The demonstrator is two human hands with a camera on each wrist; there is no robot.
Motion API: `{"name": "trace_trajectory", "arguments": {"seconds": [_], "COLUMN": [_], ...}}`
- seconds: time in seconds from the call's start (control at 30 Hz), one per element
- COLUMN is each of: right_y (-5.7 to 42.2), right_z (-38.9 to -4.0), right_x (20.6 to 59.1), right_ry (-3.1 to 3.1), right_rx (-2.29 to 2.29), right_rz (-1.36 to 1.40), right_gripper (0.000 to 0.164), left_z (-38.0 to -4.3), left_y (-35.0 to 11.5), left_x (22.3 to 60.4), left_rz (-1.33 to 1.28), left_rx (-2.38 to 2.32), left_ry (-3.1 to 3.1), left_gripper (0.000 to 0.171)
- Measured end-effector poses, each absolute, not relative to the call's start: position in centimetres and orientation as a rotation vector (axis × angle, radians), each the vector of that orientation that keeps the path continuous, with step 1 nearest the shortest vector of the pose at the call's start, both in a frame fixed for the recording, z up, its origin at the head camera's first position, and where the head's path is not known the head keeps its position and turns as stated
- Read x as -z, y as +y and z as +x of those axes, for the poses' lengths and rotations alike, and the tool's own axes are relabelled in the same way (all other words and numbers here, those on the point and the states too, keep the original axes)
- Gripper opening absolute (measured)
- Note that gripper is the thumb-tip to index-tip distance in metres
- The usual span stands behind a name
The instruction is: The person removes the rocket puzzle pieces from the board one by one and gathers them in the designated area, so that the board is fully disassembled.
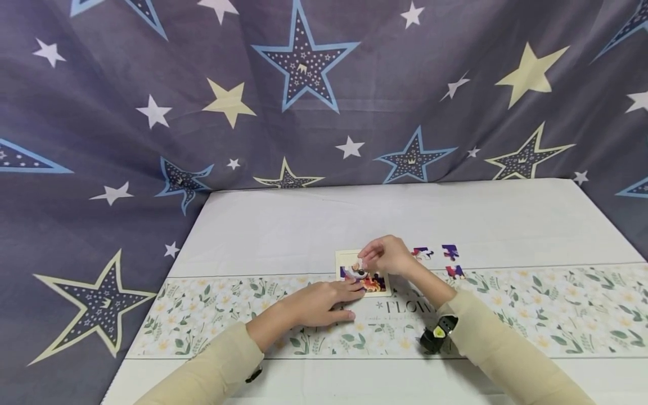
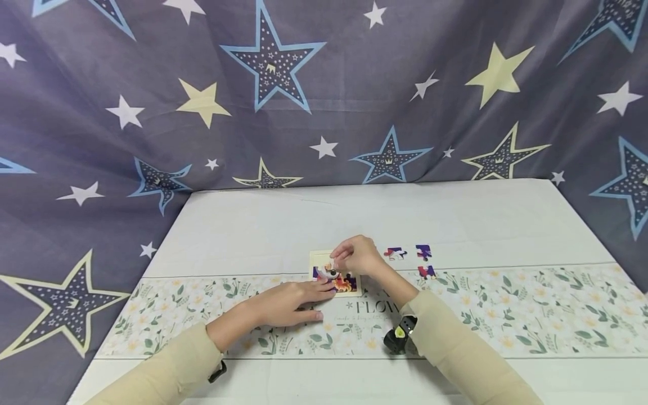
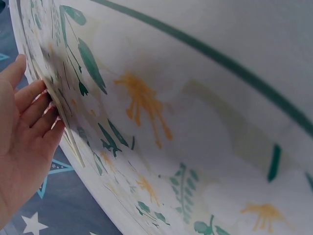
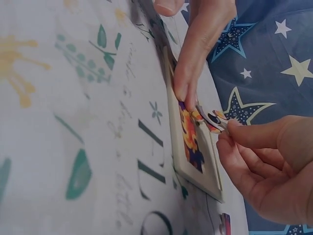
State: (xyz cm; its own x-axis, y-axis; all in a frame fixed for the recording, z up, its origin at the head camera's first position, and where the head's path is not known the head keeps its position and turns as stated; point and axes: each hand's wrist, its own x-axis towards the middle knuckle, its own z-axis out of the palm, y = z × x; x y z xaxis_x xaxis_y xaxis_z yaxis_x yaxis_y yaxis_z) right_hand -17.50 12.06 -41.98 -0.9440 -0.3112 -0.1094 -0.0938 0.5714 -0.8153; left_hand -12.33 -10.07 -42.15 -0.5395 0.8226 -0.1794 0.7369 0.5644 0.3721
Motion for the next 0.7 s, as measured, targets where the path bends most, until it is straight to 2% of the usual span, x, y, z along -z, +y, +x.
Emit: {"name": "trace_trajectory", "arguments": {"seconds": [0.7], "right_y": [16.3], "right_z": [-17.2], "right_x": [41.5], "right_ry": [2.531], "right_rx": [1.297], "right_rz": [-0.187], "right_gripper": [0.022], "left_z": [-12.3], "left_y": [-10.0], "left_x": [42.0], "left_rz": [1.262], "left_rx": [-0.375], "left_ry": [2.467], "left_gripper": [0.053]}}
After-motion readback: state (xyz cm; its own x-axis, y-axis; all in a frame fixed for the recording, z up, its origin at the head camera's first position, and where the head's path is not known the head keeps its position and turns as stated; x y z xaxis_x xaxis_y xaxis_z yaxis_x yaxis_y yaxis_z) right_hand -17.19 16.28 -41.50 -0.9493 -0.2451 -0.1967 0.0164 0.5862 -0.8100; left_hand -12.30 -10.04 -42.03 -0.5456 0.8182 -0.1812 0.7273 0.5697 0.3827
